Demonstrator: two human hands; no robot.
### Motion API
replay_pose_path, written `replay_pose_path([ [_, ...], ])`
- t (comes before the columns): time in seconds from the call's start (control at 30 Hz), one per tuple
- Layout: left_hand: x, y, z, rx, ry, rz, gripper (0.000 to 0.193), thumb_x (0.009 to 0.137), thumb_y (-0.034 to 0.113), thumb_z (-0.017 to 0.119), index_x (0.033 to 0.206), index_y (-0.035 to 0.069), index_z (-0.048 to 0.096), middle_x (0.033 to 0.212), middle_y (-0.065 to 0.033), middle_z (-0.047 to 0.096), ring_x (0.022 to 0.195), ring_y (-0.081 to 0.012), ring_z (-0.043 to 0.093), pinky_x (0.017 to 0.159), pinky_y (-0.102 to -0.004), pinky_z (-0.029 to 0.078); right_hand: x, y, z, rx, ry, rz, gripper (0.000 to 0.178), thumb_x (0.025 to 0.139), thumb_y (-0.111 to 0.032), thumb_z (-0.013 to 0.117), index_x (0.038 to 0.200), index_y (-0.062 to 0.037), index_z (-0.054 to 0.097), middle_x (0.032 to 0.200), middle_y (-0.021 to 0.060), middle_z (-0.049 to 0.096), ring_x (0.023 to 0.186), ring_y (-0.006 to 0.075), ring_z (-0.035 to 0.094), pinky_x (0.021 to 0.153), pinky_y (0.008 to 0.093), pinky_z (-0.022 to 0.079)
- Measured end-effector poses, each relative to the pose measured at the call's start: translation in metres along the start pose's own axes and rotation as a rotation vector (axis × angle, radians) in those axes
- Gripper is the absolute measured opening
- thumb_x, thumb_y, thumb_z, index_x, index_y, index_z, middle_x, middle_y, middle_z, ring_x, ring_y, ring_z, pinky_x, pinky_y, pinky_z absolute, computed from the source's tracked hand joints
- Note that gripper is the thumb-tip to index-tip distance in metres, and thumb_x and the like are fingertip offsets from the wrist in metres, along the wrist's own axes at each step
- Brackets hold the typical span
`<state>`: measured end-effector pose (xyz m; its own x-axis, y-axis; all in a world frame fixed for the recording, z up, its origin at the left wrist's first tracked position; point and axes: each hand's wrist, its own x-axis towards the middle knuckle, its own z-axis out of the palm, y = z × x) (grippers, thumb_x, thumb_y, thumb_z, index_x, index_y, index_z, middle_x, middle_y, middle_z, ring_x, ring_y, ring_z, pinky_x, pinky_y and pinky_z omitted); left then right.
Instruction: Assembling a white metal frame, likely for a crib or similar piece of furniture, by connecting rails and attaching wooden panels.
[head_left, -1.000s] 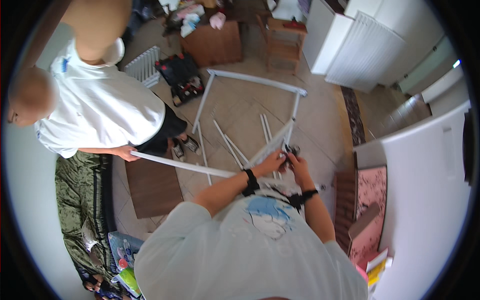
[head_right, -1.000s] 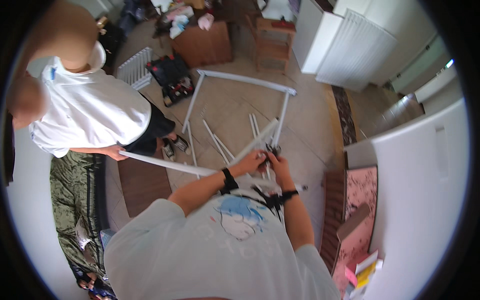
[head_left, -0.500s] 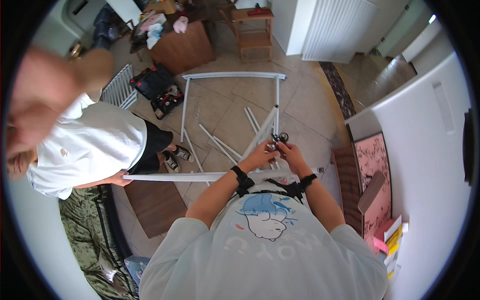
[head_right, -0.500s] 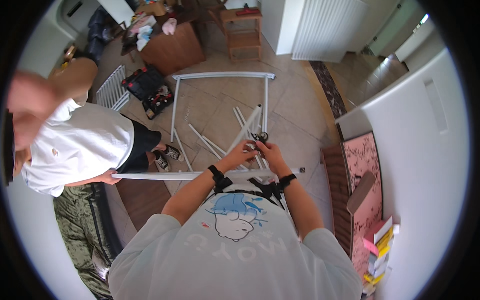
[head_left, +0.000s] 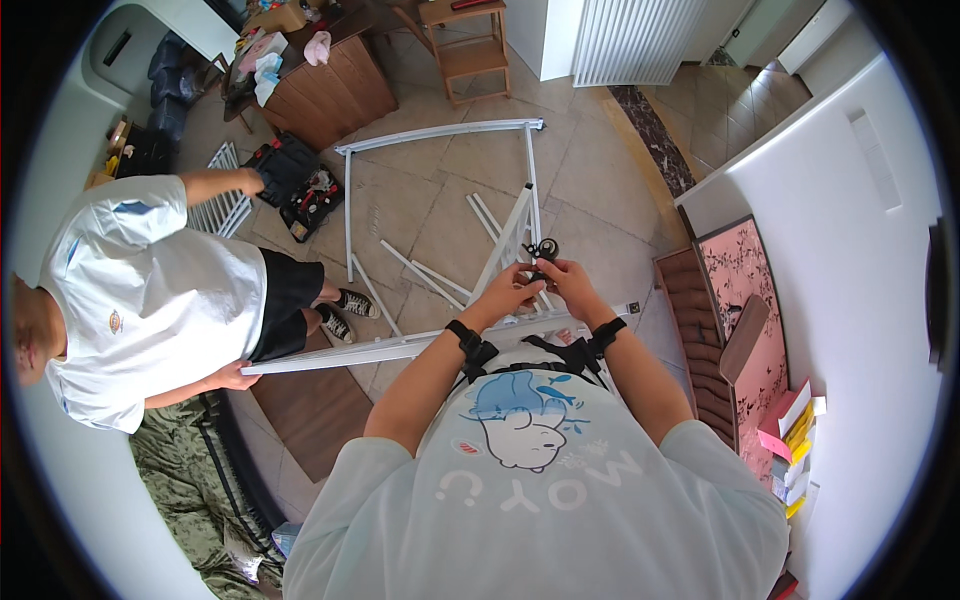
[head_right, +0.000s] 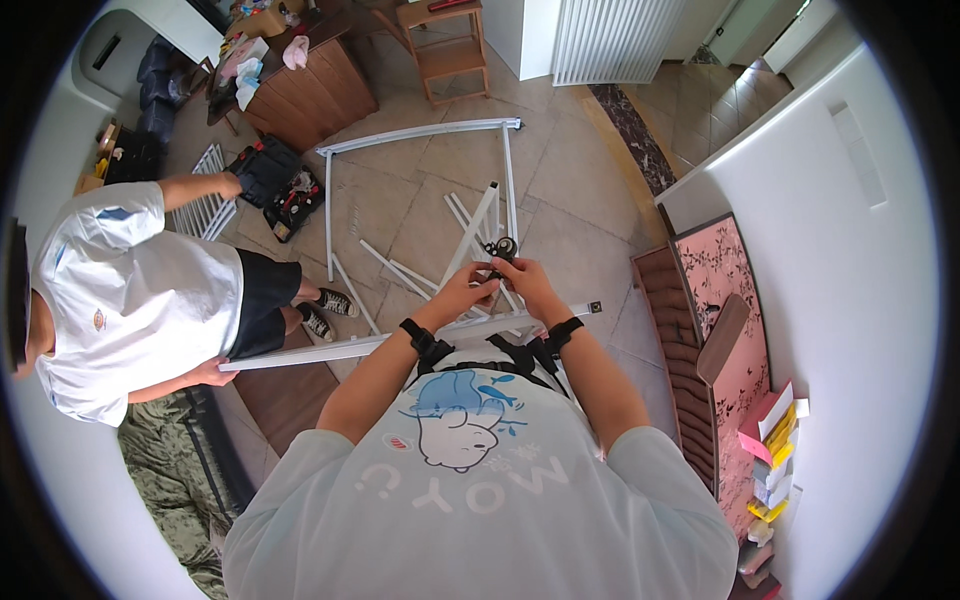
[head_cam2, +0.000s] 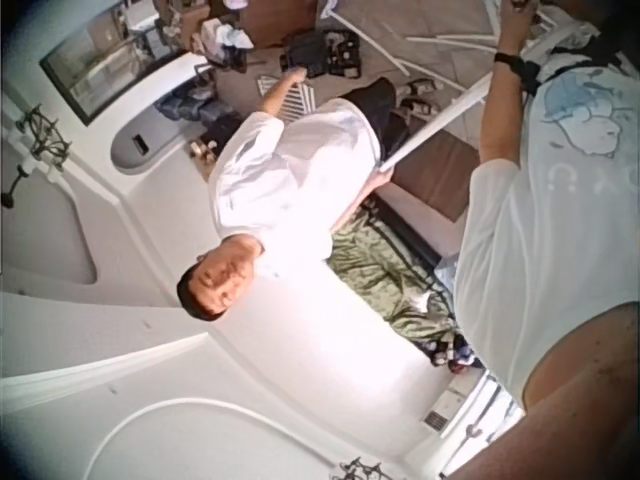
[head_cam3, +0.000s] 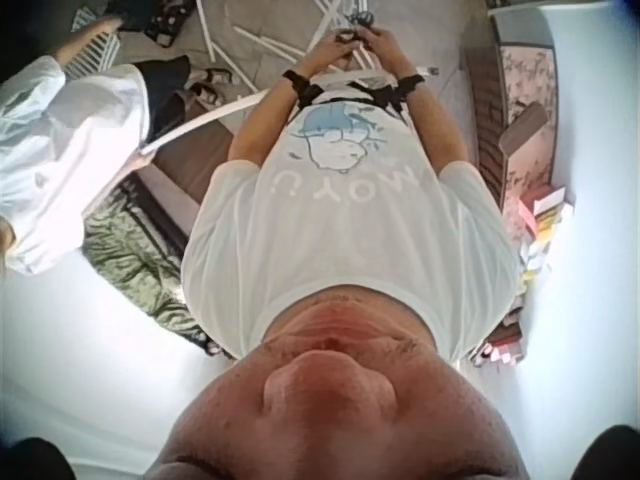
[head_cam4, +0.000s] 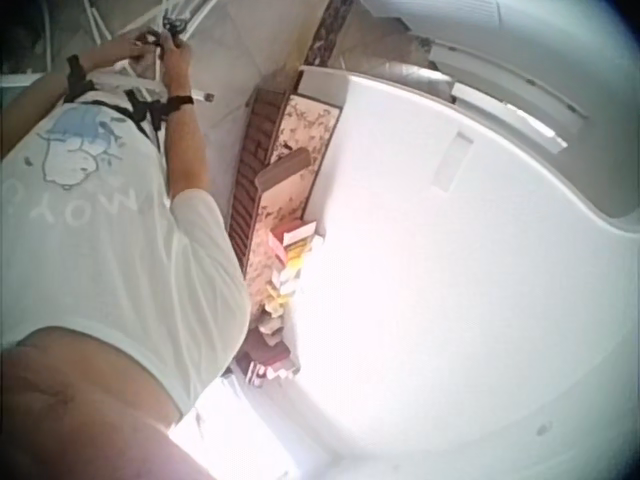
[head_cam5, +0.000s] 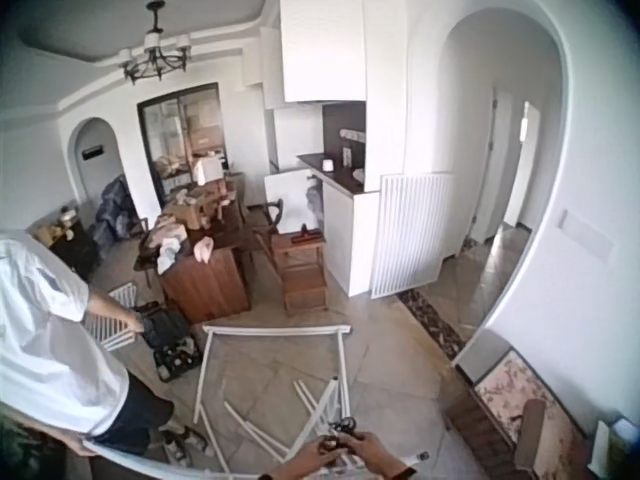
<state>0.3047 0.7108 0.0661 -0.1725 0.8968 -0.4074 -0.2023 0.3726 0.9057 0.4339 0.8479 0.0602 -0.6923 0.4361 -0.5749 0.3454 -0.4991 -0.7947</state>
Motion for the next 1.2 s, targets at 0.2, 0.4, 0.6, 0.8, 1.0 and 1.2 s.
replay_pose_path([
  [0.2,0.002,-0.004,0.005,-0.374,0.021,-0.154,0.04,0.103,0.033,0.049,0.131,0.004,0.049,0.095,-0.008,0.061,0.078,-0.0171,0.063,0.076,-0.0331,0.056,0.001,0.002,0.002,0.011,-0.005,0.01,0.029,0.093,-0.034,0.068,0.103,-0.0069,0.067,0.081,-0.0052,0.056,0.072,0.0057,0.049,0.069,0.0218,0.042],
  [0.4,0.002,-0.019,-0.011,-0.367,-0.035,-0.157,0.025,0.103,0.03,0.048,0.113,0.008,0.054,0.081,-0.0043,0.058,0.069,-0.0151,0.058,0.064,-0.028,0.049,0.003,0.002,0.001,-0.042,0.032,-0.011,0.028,0.092,-0.034,0.069,0.095,-0.0062,0.069,0.076,-0.0048,0.054,0.068,0.0054,0.047,0.063,0.0222,0.041],
  [0.6,-0.036,-0.033,-0.085,-0.724,0.41,0.082,0.012,0.098,0.019,0.057,0.104,0.009,0.06,0.083,-0.005,0.063,0.075,-0.0148,0.061,0.067,-0.0267,0.05,-0.001,-0.003,-0.003,0.088,0.18,-0.025,0.03,0.093,-0.034,0.067,0.093,-0.0045,0.069,0.069,-0.0063,0.046,0.063,0.0051,0.043,0.06,0.0209,0.038],
  [0.8,-0.115,-0.01,-0.203,-1.276,0.824,0.529,0.024,0.1,0.023,0.056,0.113,0.003,0.058,0.104,-0.0084,0.063,0.093,-0.0182,0.061,0.083,-0.0288,0.054,0.003,-0.001,0.001,0.028,0.186,-0.045,0.031,0.093,-0.034,0.068,0.092,-0.0033,0.07,0.068,-0.0058,0.047,0.061,0.0051,0.043,0.059,0.0215,0.038],
  [1.0,-0.154,-0.006,-0.215,-1.194,0.923,0.516,0.027,0.1,0.026,0.056,0.114,0.003,0.059,0.106,-0.0069,0.064,0.093,-0.0166,0.058,0.083,-0.0292,0.05,0.003,-0.004,0.007,-0.173,0.264,-0.109,0.032,0.092,-0.033,0.069,0.091,-0.0014,0.071,0.064,-0.0046,0.049,0.058,0.0059,0.042,0.057,0.0227,0.035],
  [1.2,-0.157,-0.023,-0.225,-1.269,0.893,0.47,0.03,0.101,0.031,0.054,0.113,0.003,0.058,0.101,-0.0083,0.065,0.092,-0.0189,0.061,0.084,-0.0304,0.052,0.002,0.002,0.007,-0.197,0.288,-0.157,0.032,0.088,-0.035,0.073,0.091,-0.0026,0.07,0.065,-0.004,0.051,0.059,0.0069,0.043,0.056,0.0237,0.034],
])
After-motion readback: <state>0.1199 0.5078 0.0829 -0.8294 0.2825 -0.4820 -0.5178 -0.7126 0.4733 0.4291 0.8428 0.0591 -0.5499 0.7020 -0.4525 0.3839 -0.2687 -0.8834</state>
